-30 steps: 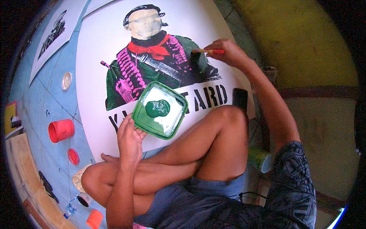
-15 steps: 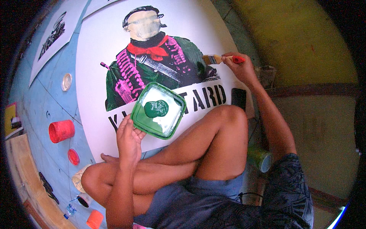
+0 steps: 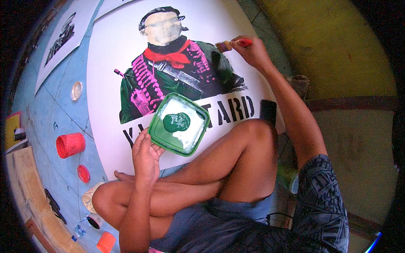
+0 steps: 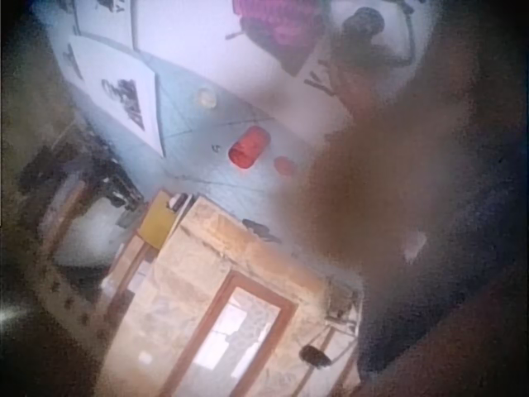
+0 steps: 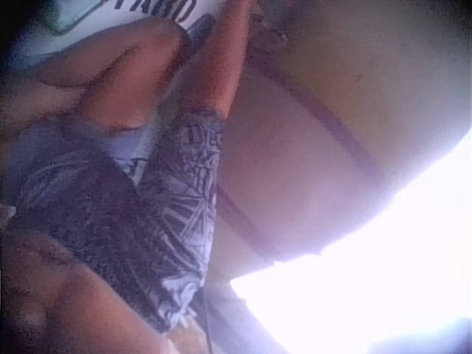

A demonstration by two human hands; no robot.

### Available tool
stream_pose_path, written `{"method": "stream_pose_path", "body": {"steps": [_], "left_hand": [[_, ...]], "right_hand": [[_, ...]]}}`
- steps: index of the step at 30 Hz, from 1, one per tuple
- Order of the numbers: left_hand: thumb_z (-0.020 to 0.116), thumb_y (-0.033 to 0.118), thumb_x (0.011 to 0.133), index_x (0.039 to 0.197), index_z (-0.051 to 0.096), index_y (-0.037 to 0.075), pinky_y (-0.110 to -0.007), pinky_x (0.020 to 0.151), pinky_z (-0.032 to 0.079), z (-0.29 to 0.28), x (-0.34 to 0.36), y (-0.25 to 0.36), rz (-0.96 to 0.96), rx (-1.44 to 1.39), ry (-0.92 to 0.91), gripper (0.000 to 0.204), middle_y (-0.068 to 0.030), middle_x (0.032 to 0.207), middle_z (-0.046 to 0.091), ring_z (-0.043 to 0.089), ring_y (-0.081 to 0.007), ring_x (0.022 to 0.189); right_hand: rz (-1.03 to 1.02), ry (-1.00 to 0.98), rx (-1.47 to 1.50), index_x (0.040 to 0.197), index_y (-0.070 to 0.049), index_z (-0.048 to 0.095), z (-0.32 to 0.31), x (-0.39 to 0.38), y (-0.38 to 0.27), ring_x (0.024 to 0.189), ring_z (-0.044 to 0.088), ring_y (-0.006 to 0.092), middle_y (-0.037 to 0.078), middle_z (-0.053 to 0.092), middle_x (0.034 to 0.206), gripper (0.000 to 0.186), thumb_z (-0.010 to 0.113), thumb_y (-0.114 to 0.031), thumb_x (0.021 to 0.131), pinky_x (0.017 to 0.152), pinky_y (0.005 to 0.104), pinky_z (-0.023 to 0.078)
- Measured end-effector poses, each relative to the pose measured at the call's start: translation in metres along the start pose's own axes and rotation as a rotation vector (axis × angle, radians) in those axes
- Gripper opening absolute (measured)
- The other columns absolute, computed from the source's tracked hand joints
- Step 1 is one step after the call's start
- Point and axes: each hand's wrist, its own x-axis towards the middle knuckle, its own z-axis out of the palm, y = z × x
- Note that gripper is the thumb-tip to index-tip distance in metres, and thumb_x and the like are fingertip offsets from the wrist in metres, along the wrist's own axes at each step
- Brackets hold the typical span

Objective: The person sits on the floor and paints a large poster featuring a figure with a rifle and the text 'YA BASTARD'. They use a paintbrush to apply green paint to the figure's clothing and red paint to the scarf area, repeatedly dipping the brush into a small green container.

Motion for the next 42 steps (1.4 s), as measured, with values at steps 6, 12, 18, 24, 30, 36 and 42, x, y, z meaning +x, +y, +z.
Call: {"method": "stream_pose_path", "body": {"steps": [6, 12, 18, 24, 30, 36, 42], "left_hand": [[0.042, 0.018, 0.098, 0.123, 0.046, 0.0, -0.038, 0.087, 0.051, 0.002, 0.0, 0.001, -0.002, -0.005, -0.017, 0.031, -0.0141, 0.117, 0.059, 0.061, -0.023, 0.102], [0.042, 0.018, 0.098, 0.124, 0.044, 0.0, -0.038, 0.087, 0.05, 0.0, -0.001, 0.001, -0.004, -0.014, -0.015, 0.031, -0.0137, 0.118, 0.058, 0.061, -0.0226, 0.102], [0.041, 0.019, 0.098, 0.125, 0.043, 0.0, -0.038, 0.087, 0.05, 0.004, 0.0, 0.002, -0.006, -0.002, -0.036, 0.032, -0.0131, 0.118, 0.058, 0.061, -0.0221, 0.102], [0.042, 0.02, 0.098, 0.123, 0.046, 0.001, -0.037, 0.087, 0.05, 0.001, 0.001, -0.001, 0.008, -0.009, -0.03, 0.032, -0.0126, 0.117, 0.059, 0.061, -0.0212, 0.102], [0.042, 0.02, 0.098, 0.122, 0.047, 0.002, -0.036, 0.085, 0.051, 0.001, -0.001, 0.001, 0.008, -0.007, -0.035, 0.03, -0.0117, 0.115, 0.06, 0.061, -0.0202, 0.101], [0.041, 0.018, 0.098, 0.121, 0.048, 0.001, -0.037, 0.086, 0.051, 0.001, 0.001, 0.001, -0.002, -0.014, -0.047, 0.029, -0.0124, 0.115, 0.06, 0.062, -0.0216, 0.101], [0.042, 0.017, 0.099, 0.122, 0.048, 0.0, -0.036, 0.082, 0.053, 0.002, 0.001, 0.0, -0.004, -0.031, -0.023, 0.029, -0.0127, 0.113, 0.061, 0.063, -0.0207, 0.096]], "right_hand": [[0.009, -0.117, -0.026, 0.088, -0.003, 0.069, 0.003, -0.01, 0.018, 0.063, 0.06, 0.0146, 0.01, 0.068, 0.074, 0.022, 0.067, -0.024, 0.086, 0.061, 0.0312, 0.049], [0.083, -0.236, -0.11, 0.089, -0.003, 0.069, -0.024, -0.052, 0.014, 0.065, 0.059, 0.0123, 0.009, 0.068, 0.074, 0.02, 0.067, -0.023, 0.086, 0.063, 0.0298, 0.048], [0.117, -0.074, -0.034, 0.09, -0.004, 0.069, -0.026, -0.039, 0.002, 0.067, 0.06, 0.0126, 0.01, 0.068, 0.077, 0.019, 0.066, -0.022, 0.086, 0.064, 0.0302, 0.049], [0.001, -0.129, -0.095, 0.087, -0.002, 0.068, -0.01, -0.04, 0.016, 0.067, 0.06, 0.0129, 0.01, 0.068, 0.076, 0.019, 0.066, -0.021, 0.087, 0.063, 0.0304, 0.048], [0.143, -0.231, -0.083, 0.087, -0.003, 0.068, -0.027, -0.068, 0.011, 0.067, 0.06, 0.0129, 0.01, 0.068, 0.076, 0.017, 0.067, -0.02, 0.086, 0.062, 0.0305, 0.048], [0.085, -0.116, -0.028, 0.09, -0.004, 0.069, -0.029, -0.053, 0.002, 0.069, 0.061, 0.0134, 0.011, 0.068, 0.078, 0.019, 0.068, -0.022, 0.085, 0.064, 0.0305, 0.049], [0.037, -0.246, -0.133, 0.088, -0.005, 0.07, -0.022, -0.053, 0.019, 0.069, 0.064, 0.0167, 0.011, 0.069, 0.08, 0.022, 0.067, -0.028, 0.086, 0.067, 0.033, 0.051]]}}
